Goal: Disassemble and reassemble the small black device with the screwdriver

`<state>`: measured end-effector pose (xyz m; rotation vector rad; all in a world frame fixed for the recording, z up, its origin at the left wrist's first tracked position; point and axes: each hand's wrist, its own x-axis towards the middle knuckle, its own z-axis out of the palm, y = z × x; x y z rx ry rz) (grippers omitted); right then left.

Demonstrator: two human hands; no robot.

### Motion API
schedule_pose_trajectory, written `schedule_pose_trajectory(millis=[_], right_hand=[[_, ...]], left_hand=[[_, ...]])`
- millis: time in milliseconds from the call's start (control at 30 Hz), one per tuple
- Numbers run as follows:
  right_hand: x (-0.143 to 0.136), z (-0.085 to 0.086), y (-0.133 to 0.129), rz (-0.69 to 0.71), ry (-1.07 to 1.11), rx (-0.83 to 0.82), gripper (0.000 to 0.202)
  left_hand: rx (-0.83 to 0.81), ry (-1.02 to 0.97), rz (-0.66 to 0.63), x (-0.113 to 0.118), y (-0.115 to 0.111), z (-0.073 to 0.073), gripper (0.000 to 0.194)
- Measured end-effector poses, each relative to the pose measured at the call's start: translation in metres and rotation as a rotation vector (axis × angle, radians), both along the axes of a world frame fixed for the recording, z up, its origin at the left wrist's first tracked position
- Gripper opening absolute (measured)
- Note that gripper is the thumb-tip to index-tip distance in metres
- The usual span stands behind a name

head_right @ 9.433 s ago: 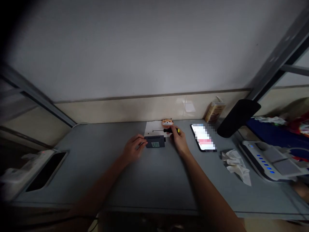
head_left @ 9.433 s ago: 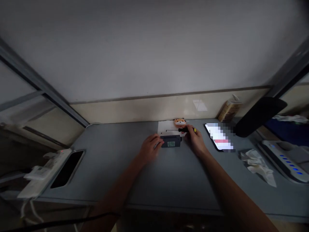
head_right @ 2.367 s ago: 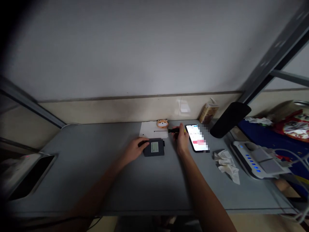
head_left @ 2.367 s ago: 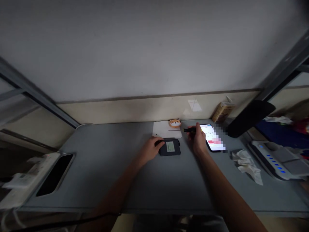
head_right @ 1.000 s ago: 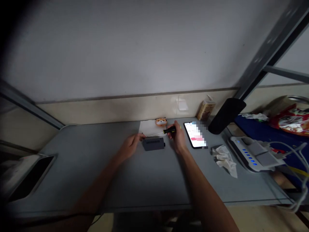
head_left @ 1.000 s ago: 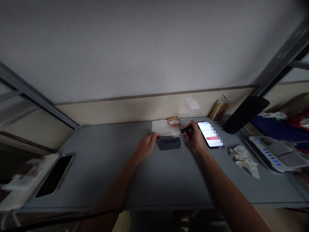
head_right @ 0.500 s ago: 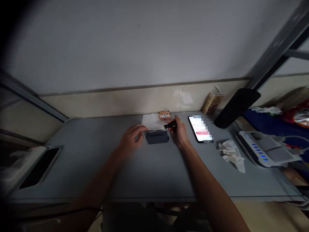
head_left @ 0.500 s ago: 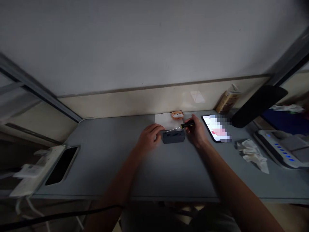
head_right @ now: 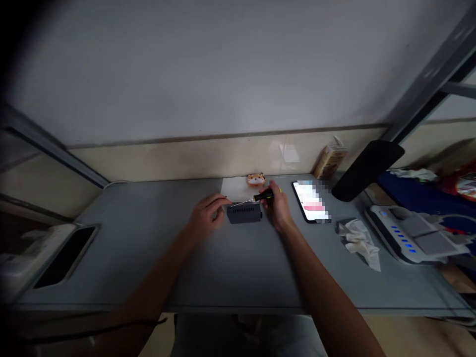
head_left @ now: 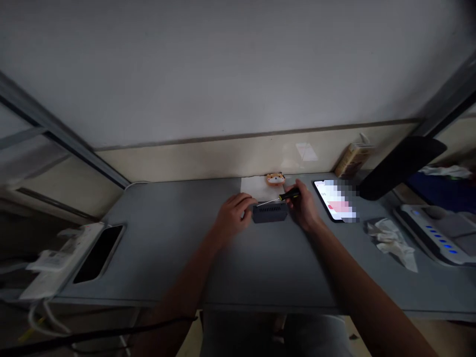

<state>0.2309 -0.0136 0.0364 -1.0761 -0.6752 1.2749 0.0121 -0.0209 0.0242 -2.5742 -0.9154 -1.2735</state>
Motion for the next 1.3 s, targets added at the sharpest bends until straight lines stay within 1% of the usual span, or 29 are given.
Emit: schedule_pose_trajectory(millis=[133,400,467,533,600,767,900,1000,1100,1300], right_hand=[[0.001,-0.001,0.000,-0.007,-0.006,-0.032,0.049],[0.002,0.003,0.001,-0.044,-0.012,-0.038,0.046],[0.002,0.002,0.001,-0.068,-0.008,-0.039,0.047],[0.003,0.001,0.002,-0.083,-0.023,-0.018,0.048],[0.002,-0.002,0.002,-0.057,-0.099,0.015,0.051],[-0.003,-0.010,0.000,0.098,-0.444,0.145,0.061],[-0.004,-0.014,-0.001,0.189,-0.549,0.216,0.064],[-0.002,-0.014,-0.002,0.231,-0.573,0.221,0.065],[-0.002,-0.013,-0.002,0.271,-0.600,0.222,0.065],[-0.003,-0.018,0.000,0.257,-0.594,0.254,0.069]], left_hand=[[0.012,0.002,0.000,-0.002,0.000,0.000,0.032],[0.089,0.051,-0.031,-0.004,0.002,0.005,0.029],[0.087,0.077,-0.019,-0.006,0.002,0.006,0.030],[0.087,0.079,0.020,-0.010,0.003,0.007,0.031],[0.108,0.044,0.081,-0.015,0.006,0.008,0.031],[0.171,-0.064,0.182,-0.025,0.013,0.010,0.030],[0.210,-0.147,0.208,-0.025,0.013,0.013,0.030],[0.255,-0.199,0.190,-0.019,0.009,0.015,0.030],[0.268,-0.223,0.140,-0.010,0.002,0.014,0.028],[0.193,-0.084,-0.037,0.015,-0.016,0.005,0.022]])
